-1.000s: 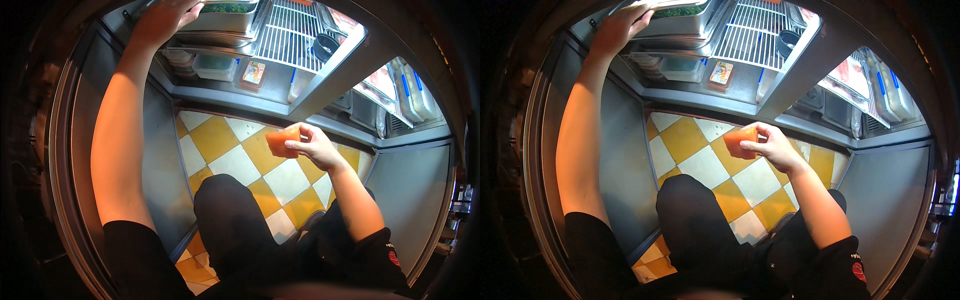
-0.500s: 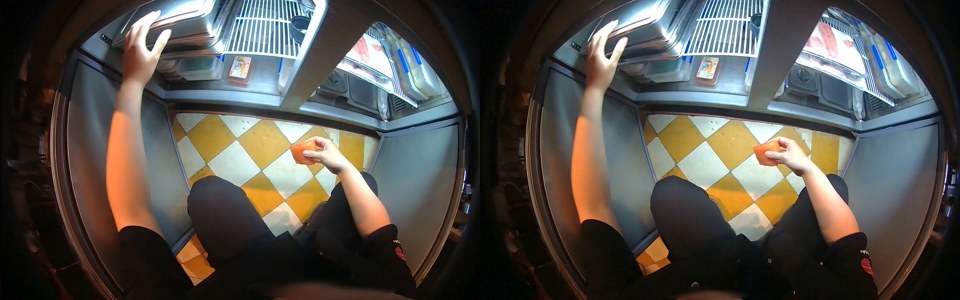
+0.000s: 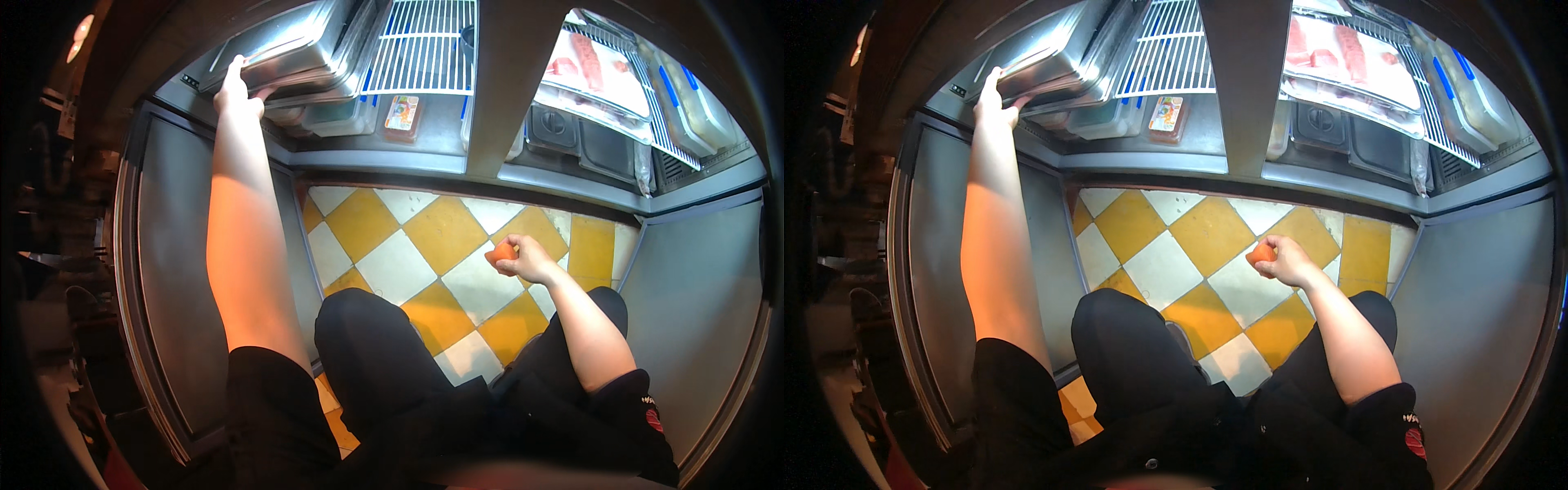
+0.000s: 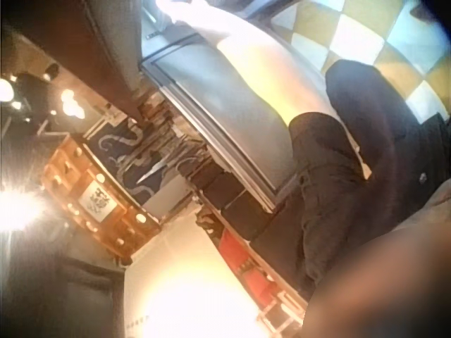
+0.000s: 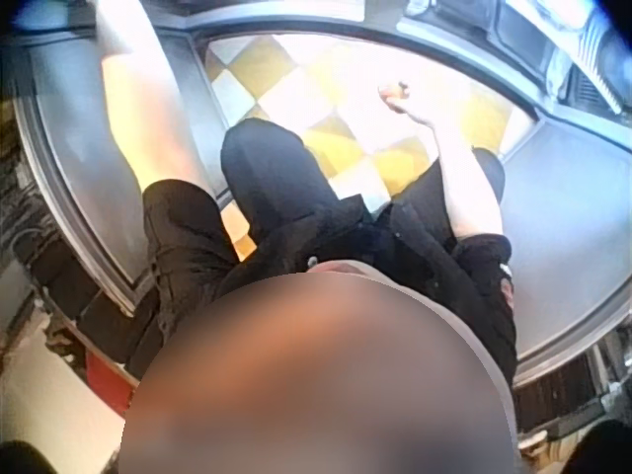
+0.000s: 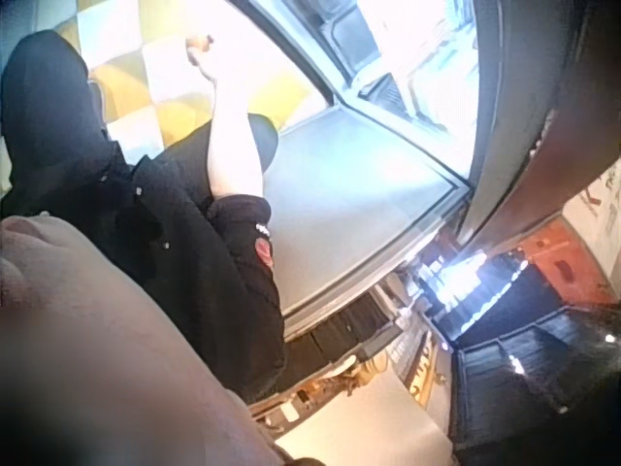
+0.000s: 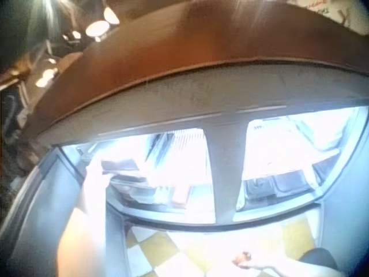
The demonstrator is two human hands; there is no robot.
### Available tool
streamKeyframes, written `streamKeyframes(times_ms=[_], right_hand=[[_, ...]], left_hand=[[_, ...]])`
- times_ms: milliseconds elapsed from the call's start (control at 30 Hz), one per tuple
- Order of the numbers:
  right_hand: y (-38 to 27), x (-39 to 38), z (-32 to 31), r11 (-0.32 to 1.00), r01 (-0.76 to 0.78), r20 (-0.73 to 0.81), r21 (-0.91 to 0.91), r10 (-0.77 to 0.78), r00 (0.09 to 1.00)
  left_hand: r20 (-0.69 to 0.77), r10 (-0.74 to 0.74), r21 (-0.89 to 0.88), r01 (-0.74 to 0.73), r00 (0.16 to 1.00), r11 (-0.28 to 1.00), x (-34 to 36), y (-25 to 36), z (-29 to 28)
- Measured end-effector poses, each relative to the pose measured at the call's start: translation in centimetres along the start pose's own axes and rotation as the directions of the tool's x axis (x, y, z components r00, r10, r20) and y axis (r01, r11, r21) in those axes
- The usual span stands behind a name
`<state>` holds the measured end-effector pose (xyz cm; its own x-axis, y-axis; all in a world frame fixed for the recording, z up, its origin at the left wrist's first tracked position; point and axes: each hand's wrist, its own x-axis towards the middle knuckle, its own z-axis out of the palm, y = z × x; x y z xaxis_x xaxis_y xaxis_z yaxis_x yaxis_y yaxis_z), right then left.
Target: The person wraps a piece of fish fillet in paper towels, then in plastic wrap, and places it in a refrigerator. They also retrieve a metal tray from the refrigerator and place it on the counter.
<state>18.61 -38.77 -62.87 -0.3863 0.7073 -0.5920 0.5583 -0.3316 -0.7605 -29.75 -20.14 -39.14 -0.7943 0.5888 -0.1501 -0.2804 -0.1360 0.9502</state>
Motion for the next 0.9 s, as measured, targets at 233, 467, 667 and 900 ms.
streamKeyframes(times_ms=[233,467,667,900], right_hand=[[0.3,0.1,-0.8,0.996,0.009,-0.01,-0.091,-0.01,1.0],[-0.7,-0.1,-0.8,0.996,0.021,-0.015,-0.084,-0.022,1.0],[-0.5,0.1,-0.8,0.998,0.03,0.003,-0.05,-0.03,1.0],[0.3,0.1,-1.1,0.986,0.099,0.024,-0.134,-0.097,0.995]], left_hand=[[0.042,0.064,-0.246,-0.052,0.997,0.968,-1.2,-1.0,0.1],[-0.061,0.082,-0.413,-0.1,0.995,0.905,-2.8,-2.4,-0.2],[0.075,-0.084,-0.168,0.096,0.994,0.981,-3.5,-1.6,0.1],[0.248,-0.195,0.045,0.19,0.949,0.981,-1.8,-0.4,-0.6]])
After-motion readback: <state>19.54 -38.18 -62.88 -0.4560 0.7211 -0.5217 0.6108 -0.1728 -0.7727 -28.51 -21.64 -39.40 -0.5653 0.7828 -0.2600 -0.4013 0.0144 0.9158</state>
